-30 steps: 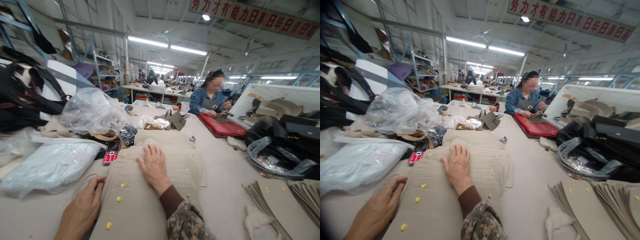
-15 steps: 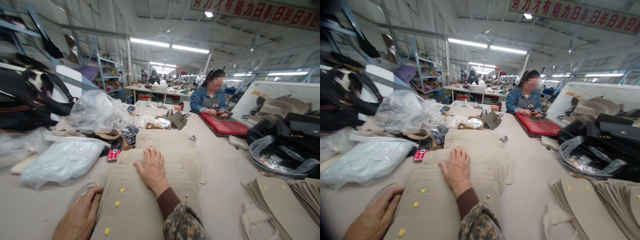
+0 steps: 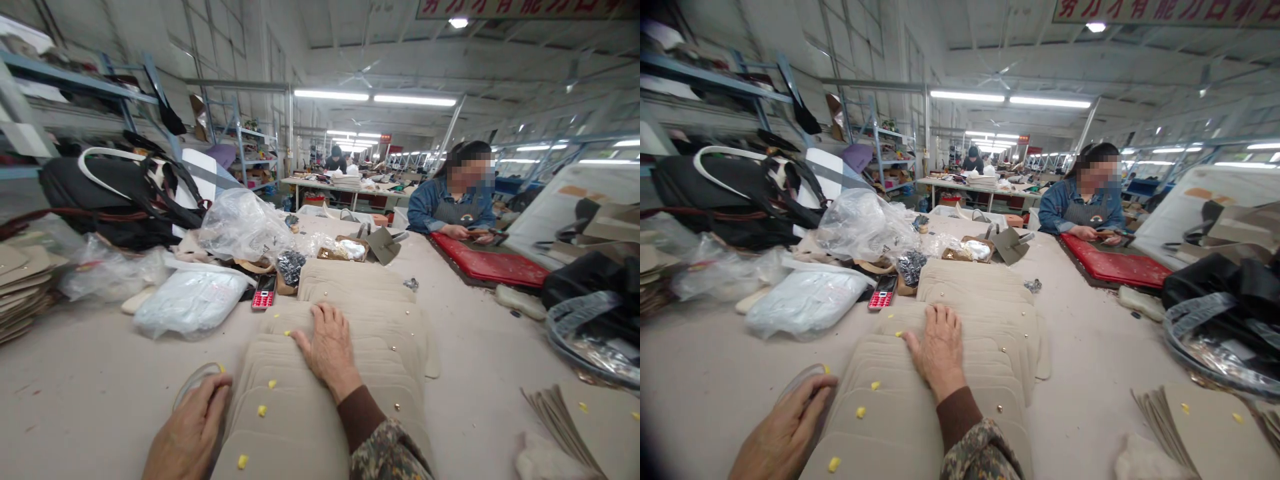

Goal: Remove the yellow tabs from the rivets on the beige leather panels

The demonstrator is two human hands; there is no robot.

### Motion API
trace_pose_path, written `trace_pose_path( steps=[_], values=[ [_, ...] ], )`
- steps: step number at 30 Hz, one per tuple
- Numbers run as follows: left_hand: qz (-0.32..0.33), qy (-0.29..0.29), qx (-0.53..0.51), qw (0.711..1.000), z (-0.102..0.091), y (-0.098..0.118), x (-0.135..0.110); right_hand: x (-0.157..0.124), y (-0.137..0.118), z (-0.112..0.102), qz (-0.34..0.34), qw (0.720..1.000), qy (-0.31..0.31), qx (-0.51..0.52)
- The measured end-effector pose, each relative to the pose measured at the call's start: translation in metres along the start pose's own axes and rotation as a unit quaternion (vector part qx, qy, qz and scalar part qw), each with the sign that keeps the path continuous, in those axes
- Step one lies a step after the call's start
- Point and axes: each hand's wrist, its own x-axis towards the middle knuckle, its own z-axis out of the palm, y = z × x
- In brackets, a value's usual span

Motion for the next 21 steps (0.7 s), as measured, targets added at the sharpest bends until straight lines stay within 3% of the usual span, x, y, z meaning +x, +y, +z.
trace_pose_path(
  steps=[5,9,12,15,16,19,21],
  values=[
    [0.06,0.081,-0.091,0.991,-0.022,0.015,-0.015,0.002,0.002,0.001,0.002,0.999,0.003,0.049],
    [0.131,0.015,-0.188,0.973,-0.041,0.051,-0.045,0.005,0.005,-0.015,0.05,0.969,0.021,0.242],
    [0.168,-0.027,-0.243,0.955,-0.049,0.077,-0.069,-0.013,0.004,-0.048,0.052,0.949,-0.026,0.311],
    [0.183,-0.053,-0.262,0.946,-0.053,0.094,-0.085,-0.051,-0.003,-0.096,0.043,0.897,-0.155,0.412],
    [0.187,-0.068,-0.256,0.946,-0.054,0.099,-0.089,-0.066,-0.006,-0.112,0.034,0.892,-0.171,0.418],
    [0.216,-0.097,-0.221,0.946,-0.053,0.111,-0.097,-0.106,-0.015,-0.148,-0.041,0.901,-0.159,0.402],
    [0.244,-0.098,-0.195,0.945,-0.05,0.117,-0.103,-0.126,-0.018,-0.16,-0.085,0.906,-0.139,0.391]
  ],
)
